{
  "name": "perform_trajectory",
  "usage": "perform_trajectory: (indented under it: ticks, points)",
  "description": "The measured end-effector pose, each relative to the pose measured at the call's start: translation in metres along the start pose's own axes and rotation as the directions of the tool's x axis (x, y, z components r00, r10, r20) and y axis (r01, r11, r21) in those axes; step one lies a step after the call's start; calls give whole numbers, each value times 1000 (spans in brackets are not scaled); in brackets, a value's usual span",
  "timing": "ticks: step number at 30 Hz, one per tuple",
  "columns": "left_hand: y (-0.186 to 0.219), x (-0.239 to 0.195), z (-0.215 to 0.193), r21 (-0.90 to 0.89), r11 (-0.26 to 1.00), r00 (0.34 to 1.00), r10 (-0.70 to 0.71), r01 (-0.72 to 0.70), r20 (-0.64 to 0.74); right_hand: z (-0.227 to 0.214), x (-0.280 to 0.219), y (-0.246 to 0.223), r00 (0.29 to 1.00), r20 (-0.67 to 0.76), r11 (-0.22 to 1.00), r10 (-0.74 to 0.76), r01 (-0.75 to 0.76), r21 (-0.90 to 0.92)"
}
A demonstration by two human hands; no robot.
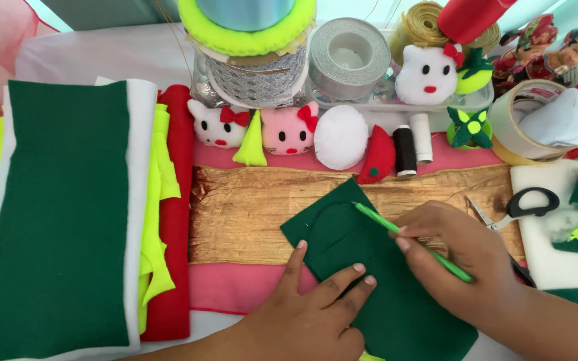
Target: Tracing a circular shape on green fabric with a pen and then cutting it out with scissors
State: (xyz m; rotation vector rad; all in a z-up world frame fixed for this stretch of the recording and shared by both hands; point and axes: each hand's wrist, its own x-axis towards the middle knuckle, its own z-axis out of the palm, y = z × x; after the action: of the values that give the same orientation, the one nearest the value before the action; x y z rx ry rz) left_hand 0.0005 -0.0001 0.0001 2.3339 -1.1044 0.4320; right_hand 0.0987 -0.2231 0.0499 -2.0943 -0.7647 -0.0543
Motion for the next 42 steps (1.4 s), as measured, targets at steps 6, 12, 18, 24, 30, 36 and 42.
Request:
perform_trajectory:
  ticks: [6, 12, 18, 24, 30, 36, 42]
  points:
    - [-1, -3, 2, 16, 1000, 1000, 4, -5, 15, -12, -2, -2, 997, -31, 985, -71, 75, 152]
    - [2, -1, 3, 75, 997, 1000, -21, 21, 5, 9, 3, -1, 979, 197, 957, -56, -4, 289]
    - [1, -1, 5, 79, 996, 999, -29, 30, -17, 13, 3, 3, 981, 192, 967, -24, -26, 255]
    - [2, 1, 1, 62, 998, 999, -33, 33, -10, 18, 4, 2, 977, 204, 962, -54, -4, 272]
    - [3, 1, 1, 59, 997, 999, -46, 47, -12, 17, 8, -4, 952, 206, 941, -228, 161, 296]
    - [2, 1, 0, 55, 998, 999, -35, 35, -5, 18, 10, -5, 960, 211, 955, -184, 124, 270]
    - [1, 0, 4, 94, 995, 1000, -24, 26, -20, 16, 10, -6, 956, 215, 946, -199, 131, 296]
